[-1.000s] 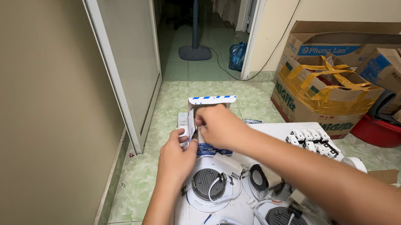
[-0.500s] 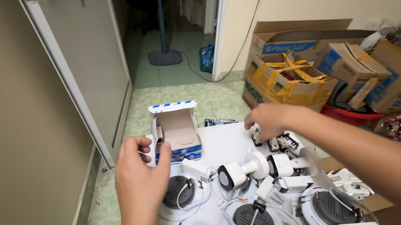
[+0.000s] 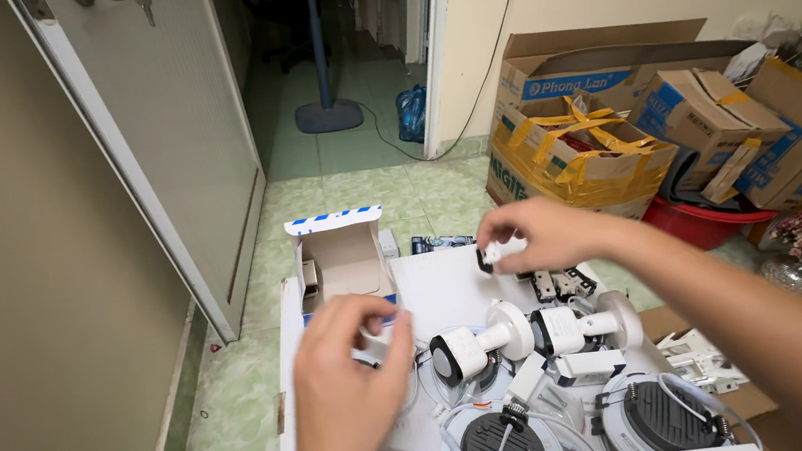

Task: The person picks up a small white electronic component, turns it over by hand to see both sides, and places it into a small blue and white cardboard box on the floor.

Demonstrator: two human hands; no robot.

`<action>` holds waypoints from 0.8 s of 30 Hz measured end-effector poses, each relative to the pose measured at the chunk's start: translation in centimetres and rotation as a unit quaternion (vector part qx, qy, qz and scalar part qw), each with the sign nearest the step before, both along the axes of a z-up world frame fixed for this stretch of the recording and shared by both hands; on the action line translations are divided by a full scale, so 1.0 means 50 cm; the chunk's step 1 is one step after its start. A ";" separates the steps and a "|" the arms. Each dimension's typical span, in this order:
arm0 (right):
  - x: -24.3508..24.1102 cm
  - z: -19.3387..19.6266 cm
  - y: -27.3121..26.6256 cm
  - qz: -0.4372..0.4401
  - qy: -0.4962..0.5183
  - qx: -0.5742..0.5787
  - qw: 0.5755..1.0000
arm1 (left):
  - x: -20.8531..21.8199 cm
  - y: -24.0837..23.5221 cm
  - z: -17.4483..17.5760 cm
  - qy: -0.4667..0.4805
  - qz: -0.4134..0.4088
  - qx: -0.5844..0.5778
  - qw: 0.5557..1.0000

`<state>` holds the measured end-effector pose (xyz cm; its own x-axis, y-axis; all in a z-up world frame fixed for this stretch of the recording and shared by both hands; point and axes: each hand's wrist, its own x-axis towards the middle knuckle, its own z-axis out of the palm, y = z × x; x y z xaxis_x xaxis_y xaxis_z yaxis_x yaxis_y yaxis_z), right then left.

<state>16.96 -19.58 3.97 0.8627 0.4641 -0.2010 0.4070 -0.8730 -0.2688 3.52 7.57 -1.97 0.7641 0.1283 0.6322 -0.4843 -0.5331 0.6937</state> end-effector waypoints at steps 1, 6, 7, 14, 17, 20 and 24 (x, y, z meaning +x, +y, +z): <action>0.000 0.009 -0.010 -0.012 0.004 0.111 0.994 | -0.005 -0.011 -0.002 -0.047 -0.038 0.013 0.998; -0.111 0.059 0.002 0.048 0.145 0.361 0.920 | -0.043 -0.055 0.025 -0.047 -0.157 0.020 0.986; -0.136 0.064 0.005 0.080 0.174 0.379 0.905 | -0.052 -0.060 0.035 -0.014 -0.200 0.014 0.980; -0.237 -0.007 -0.003 -0.024 0.301 0.557 0.774 | -0.078 -0.093 0.052 -0.041 -0.241 -0.043 0.969; -0.257 -0.042 0.002 -0.094 0.288 0.617 0.726 | -0.072 -0.105 0.044 -0.058 -0.223 -0.036 0.972; -0.278 -0.037 0.011 -0.156 0.135 0.540 0.816 | -0.072 -0.116 0.043 -0.026 -0.226 -0.036 0.973; -0.317 -0.042 0.010 -0.138 0.027 0.527 0.838 | -0.068 -0.131 0.033 -0.017 -0.225 -0.068 0.972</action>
